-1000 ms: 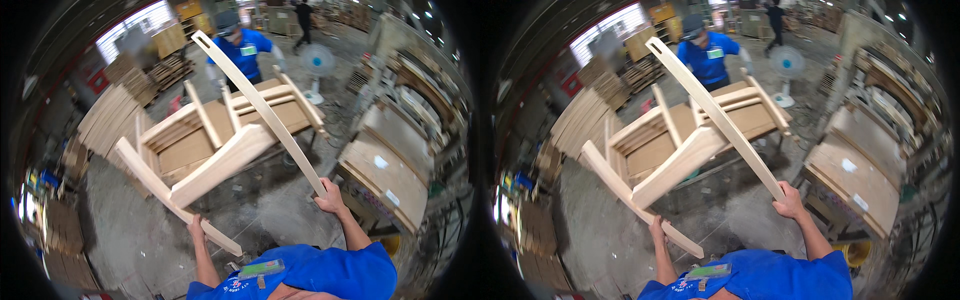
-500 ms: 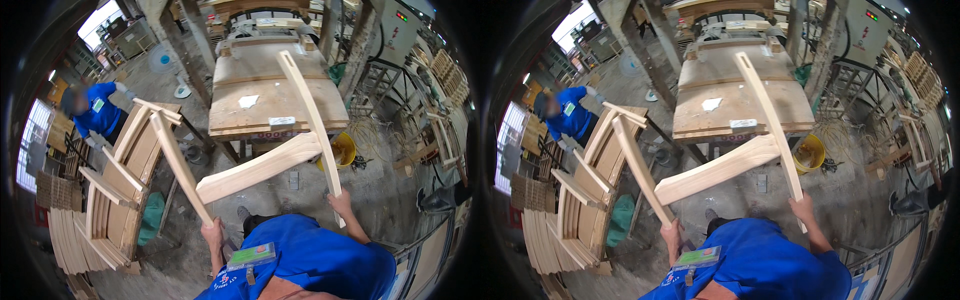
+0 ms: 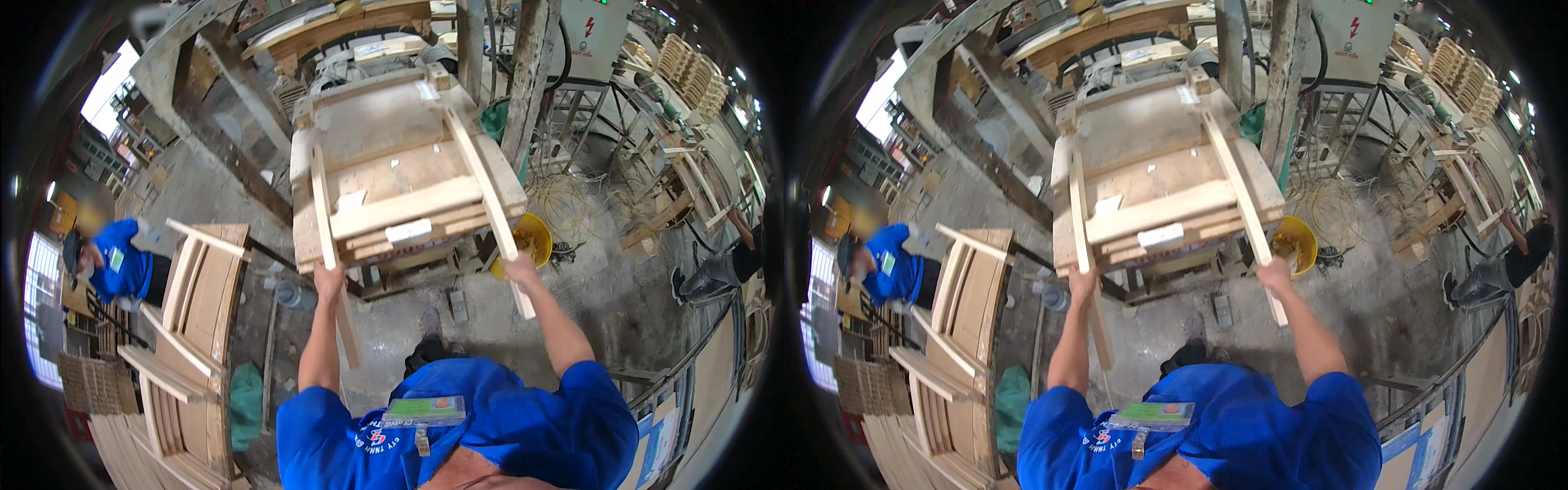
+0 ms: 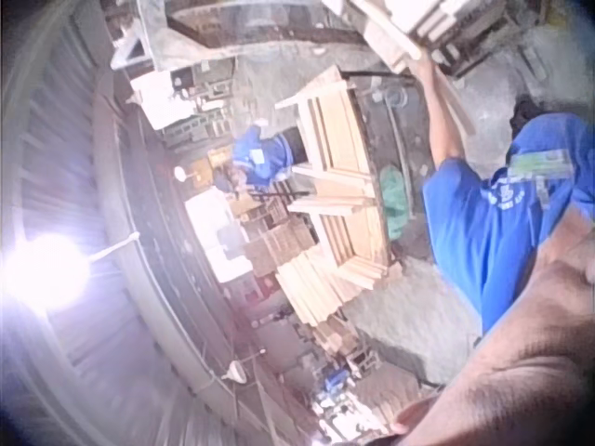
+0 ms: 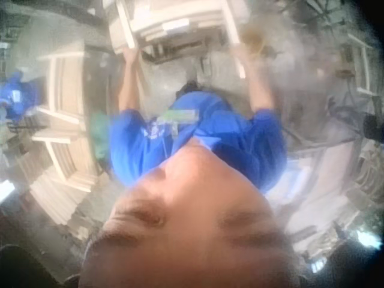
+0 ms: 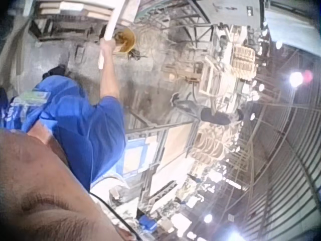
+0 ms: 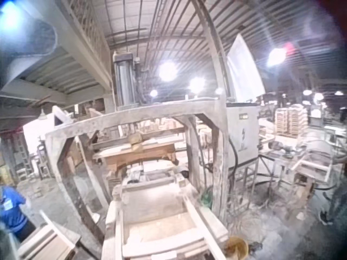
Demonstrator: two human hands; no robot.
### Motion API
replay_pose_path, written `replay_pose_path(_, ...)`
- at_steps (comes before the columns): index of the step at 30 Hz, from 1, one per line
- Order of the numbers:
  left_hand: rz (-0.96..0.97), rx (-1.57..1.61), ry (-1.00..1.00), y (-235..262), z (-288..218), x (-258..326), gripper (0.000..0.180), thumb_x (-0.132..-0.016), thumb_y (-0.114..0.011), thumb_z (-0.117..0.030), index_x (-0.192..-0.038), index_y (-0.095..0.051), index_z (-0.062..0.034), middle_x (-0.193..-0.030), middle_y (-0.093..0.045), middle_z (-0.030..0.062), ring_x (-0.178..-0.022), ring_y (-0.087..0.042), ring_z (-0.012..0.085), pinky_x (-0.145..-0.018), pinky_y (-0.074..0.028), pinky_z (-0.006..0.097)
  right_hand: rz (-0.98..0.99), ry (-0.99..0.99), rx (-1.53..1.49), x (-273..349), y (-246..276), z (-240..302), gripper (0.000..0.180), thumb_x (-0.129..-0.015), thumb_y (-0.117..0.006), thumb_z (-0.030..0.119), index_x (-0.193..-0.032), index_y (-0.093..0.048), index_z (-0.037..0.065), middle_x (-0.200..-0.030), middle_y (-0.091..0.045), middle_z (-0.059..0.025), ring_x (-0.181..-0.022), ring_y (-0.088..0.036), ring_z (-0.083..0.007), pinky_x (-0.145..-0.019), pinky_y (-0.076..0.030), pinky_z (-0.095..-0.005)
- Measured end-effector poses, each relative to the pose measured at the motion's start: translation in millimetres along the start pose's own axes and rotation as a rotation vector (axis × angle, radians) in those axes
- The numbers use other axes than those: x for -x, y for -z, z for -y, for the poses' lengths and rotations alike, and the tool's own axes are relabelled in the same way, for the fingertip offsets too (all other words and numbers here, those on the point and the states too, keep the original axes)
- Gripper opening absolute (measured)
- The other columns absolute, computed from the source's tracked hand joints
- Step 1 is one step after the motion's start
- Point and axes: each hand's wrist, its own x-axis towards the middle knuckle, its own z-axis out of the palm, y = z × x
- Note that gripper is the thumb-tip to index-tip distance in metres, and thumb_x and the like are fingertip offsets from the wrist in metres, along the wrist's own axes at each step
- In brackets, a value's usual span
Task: The person repeatedly picks up wooden chair frames, places them on a conveyor belt, and then removes them to hand them off to a coworker. The task involves continuous pick-and-place handling of the chair frames within a factory setting.
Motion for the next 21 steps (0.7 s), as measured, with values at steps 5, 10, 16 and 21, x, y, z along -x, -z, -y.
replay_pose_path(5,0.109,-0.023,-0.002,-8,26,20,0.066,-0.087,-0.067,-0.018,-0.145,-0.039,-0.0035,-0.103,-0.067,0.0181,-0.071,-0.068,0.0252,-0.066,-0.056,0.04,-0.018,-0.089,0.063,21,-10,-65,0.05,-0.083,-0.074,0.034,-0.119,-0.068,0.0,-0.111,-0.072,-0.0257,-0.109,-0.069,-0.0424,-0.095,-0.053,-0.0472)
replay_pose_path(10,0.07,-0.496,-0.146,-6,12,41,0.083,-0.085,-0.079,-0.024,-0.151,-0.036,-0.0001,-0.126,-0.065,0.0321,-0.122,-0.061,0.0491,-0.104,-0.048,0.051,-0.01,-0.124,0.149,109,23,-81,0.071,-0.082,-0.077,0.043,-0.138,-0.058,0.004,-0.127,-0.066,-0.0246,-0.12,-0.064,-0.0409,-0.101,-0.05,-0.0466)
replay_pose_path(16,-0.278,-0.76,-0.999,-34,-47,-15,0.067,-0.098,-0.067,-0.045,-0.138,-0.057,0.0074,-0.121,-0.066,0.0298,-0.108,-0.067,0.0431,-0.096,-0.053,0.051,-0.124,-0.281,0.201,203,19,-132,0.079,-0.085,-0.076,0.053,-0.144,-0.05,0.007,-0.133,-0.059,-0.0227,-0.125,-0.058,-0.0427,-0.101,-0.051,-0.0526)
replay_pose_path(21,-0.422,-0.779,-1.71,-141,-116,-42,0.069,-0.085,-0.083,-0.042,-0.141,-0.061,-0.0086,-0.132,-0.067,0.0169,-0.11,-0.067,0.0237,-0.096,-0.054,0.038,-0.476,-0.521,0.025,289,43,-155,0.061,-0.087,-0.075,0.043,-0.136,-0.059,0.01,-0.131,-0.062,-0.021,-0.12,-0.062,-0.0408,-0.099,-0.052,-0.0499)
